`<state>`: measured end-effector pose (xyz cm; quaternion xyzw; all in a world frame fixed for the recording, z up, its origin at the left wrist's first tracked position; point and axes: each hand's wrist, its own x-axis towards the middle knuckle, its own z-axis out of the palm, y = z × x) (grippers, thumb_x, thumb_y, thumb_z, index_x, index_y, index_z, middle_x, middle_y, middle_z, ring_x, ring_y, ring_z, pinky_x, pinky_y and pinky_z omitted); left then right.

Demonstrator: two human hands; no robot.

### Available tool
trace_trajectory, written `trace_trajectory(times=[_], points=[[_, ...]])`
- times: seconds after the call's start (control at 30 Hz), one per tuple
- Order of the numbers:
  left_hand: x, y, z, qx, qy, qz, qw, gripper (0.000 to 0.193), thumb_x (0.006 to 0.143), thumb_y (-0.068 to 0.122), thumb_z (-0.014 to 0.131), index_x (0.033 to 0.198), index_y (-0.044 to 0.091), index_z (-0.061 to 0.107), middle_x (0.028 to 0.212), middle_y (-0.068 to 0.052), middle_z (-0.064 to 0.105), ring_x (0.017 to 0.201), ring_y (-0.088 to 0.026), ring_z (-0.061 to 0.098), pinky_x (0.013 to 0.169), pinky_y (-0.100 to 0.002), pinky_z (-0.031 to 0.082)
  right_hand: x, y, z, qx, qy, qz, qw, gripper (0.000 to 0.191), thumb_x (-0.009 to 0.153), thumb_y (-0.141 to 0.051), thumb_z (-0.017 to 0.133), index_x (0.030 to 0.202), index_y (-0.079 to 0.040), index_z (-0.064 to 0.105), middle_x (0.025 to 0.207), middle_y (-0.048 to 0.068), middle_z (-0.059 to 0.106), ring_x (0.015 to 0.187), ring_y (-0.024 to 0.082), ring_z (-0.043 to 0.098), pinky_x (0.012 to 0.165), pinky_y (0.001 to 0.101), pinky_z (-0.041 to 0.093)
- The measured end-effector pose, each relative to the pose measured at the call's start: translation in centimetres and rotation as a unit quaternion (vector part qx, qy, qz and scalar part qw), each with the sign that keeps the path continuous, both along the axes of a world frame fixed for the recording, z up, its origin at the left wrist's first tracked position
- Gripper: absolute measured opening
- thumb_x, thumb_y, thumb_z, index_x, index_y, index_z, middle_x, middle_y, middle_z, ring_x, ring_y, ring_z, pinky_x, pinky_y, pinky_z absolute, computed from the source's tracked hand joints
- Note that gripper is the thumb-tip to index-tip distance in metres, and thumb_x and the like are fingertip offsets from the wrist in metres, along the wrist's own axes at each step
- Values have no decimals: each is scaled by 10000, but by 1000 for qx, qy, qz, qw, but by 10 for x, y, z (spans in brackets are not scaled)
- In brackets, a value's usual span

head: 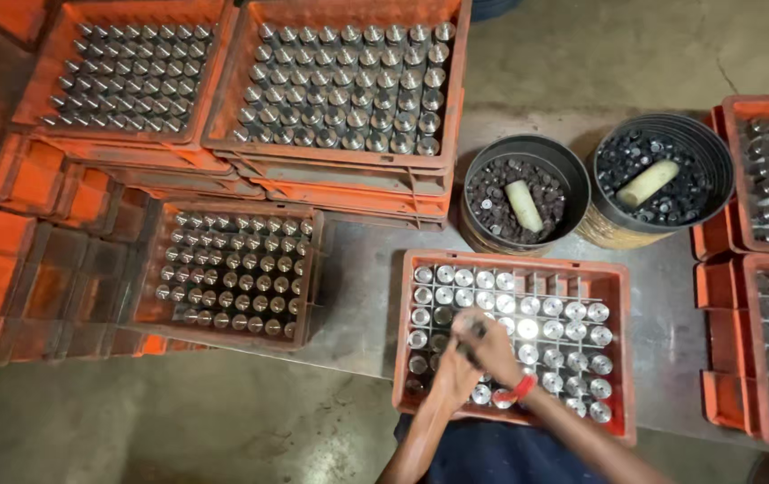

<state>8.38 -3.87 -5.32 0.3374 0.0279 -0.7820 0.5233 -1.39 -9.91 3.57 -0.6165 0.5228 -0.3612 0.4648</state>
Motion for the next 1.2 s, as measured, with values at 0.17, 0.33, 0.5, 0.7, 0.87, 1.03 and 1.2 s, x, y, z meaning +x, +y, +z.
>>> trace_trajectory(times=[0.17,0.33,0.5,0.7,0.87,1.03,1.2], points=[[9,0,-9,84,113,55,989,362,1054,426,491,1237,140,618,1183,-19,665,1081,-180,655,961,-347,548,26,41,3,-241,104,-40,964,159,845,-248,736,919,-115,779,908,103,757,852,237,717,756,373,535],[38,6,-13,-7,190,3,982,317,1109,317,513,1162,42,661,1021,-119,683,918,-225,661,772,-346,564,8,-1,-17,-31,51,-114,992,212,923,-184,734,1099,-73,774,1004,98,782,842,167,728,763,342,563],[59,18,1,122,219,10,968,367,1065,337,461,1106,37,669,928,-131,667,808,-235,630,706,-339,560,2,-29,-41,67,-9,-115,991,176,933,-132,734,1102,-90,702,963,107,779,859,155,706,764,335,570],[73,27,-9,66,327,-57,941,352,1109,375,492,1054,60,640,841,-69,611,665,-157,545,588,-270,476,19,-47,-40,-101,151,24,983,161,887,-178,737,996,-76,797,962,126,797,713,198,704,640,354,565],[73,22,-21,42,168,-19,985,305,1083,295,553,1284,86,648,865,0,584,622,-76,468,521,-214,378,34,-72,-27,18,220,30,975,208,951,-266,693,980,-83,787,688,129,756,533,190,670,562,364,529],[67,-2,-5,7,46,-15,999,524,1004,270,573,1510,135,552,798,6,551,557,-61,449,458,-204,351,20,-59,-26,58,164,-13,985,281,970,-329,645,1096,-109,764,690,63,737,538,140,639,519,315,498],[66,-14,38,5,-127,-100,987,527,1036,300,496,1544,291,359,809,-40,556,535,-88,431,449,-214,319,6,-14,-44,224,-53,134,964,285,994,-283,641,1046,-47,792,820,65,737,658,119,650,591,279,547]])
